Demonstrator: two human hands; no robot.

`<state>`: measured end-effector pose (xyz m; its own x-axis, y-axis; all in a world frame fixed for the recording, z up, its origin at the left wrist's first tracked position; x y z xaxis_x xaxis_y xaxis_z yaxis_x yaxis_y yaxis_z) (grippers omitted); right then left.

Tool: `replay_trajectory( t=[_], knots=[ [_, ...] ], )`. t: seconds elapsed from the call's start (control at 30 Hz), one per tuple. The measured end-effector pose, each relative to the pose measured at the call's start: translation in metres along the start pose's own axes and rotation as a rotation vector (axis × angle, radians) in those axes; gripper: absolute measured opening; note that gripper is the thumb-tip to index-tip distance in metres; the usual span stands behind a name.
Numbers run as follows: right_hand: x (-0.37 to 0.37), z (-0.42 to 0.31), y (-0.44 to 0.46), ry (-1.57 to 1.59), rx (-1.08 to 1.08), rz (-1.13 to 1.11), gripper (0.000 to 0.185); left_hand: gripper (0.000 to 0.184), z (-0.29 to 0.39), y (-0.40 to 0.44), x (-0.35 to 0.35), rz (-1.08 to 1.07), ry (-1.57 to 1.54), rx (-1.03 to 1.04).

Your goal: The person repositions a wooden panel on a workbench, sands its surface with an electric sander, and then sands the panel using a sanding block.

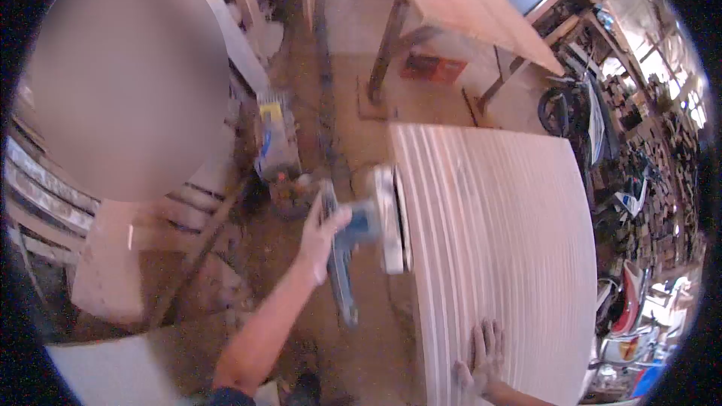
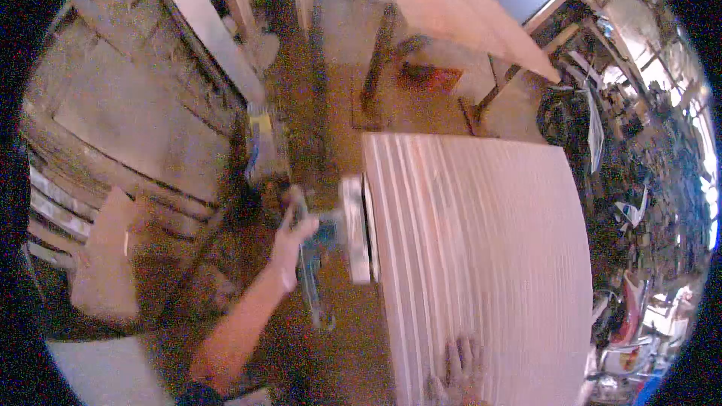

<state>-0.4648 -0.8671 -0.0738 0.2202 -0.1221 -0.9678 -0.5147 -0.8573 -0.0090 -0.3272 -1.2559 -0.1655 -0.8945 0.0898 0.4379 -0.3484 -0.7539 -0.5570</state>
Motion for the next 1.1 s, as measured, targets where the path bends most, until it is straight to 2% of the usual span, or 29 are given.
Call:
replay_trajectory(
  t=[0.1,0.3,0.43,0.5,0.63,0.7,0.77,0.8,1.0,1.1],
  knots=[
    [-0.006,-0.006,0.001,0.014,-0.020,0.030,0.082,0.077,-0.037,-0.050,-0.023,0.025,-0.028,-0.114],
    [-0.003,-0.007,-0.001,0.036,-0.014,0.084,0.079,0.081,-0.096,-0.143,-0.058,0.096,-0.011,-0.163],
    [-0.008,-0.007,-0.003,0.043,-0.054,0.133,0.077,0.085,-0.127,-0.209,-0.075,0.065,-0.002,-0.151],
    [0.002,-0.004,0.002,0.063,-0.107,0.211,0.071,0.085,-0.143,-0.219,-0.085,0.069,-0.001,-0.126],
    [0.006,-0.004,-0.009,-0.016,-0.166,0.345,0.070,0.086,-0.161,-0.305,-0.101,0.095,0.038,-0.182],
    [-0.003,-0.009,-0.014,-0.032,-0.140,0.308,0.069,0.086,-0.177,-0.342,-0.108,0.088,-0.009,-0.180],
    [0.017,-0.003,0.037,-0.032,-0.132,0.290,0.070,0.089,-0.177,-0.312,-0.106,0.037,0.030,0.016],
    [0.009,-0.005,0.024,0.003,-0.137,0.314,0.071,0.091,-0.186,-0.344,-0.113,0.042,0.035,0.045],
    [0.011,0.000,0.019,0.014,-0.169,0.332,0.071,0.095,-0.230,-0.458,-0.147,0.026,0.240,0.049],
    [0.009,0.000,0.021,0.028,-0.196,0.362,0.071,0.099,-0.256,-0.504,-0.163,0.016,0.275,-0.039]
  ],
)
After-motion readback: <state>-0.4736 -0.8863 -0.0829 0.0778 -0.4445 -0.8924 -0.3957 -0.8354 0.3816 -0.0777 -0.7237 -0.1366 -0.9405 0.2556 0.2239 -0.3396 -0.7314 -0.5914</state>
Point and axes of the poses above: each hand's wrist, its own y-axis towards the middle knuckle, its own x-axis out of the palm, z = x × y, the point moved 5 cm from there along y, towards the middle knuckle, and after that the axes turned 14 degrees about z, right-handed, at the moved point
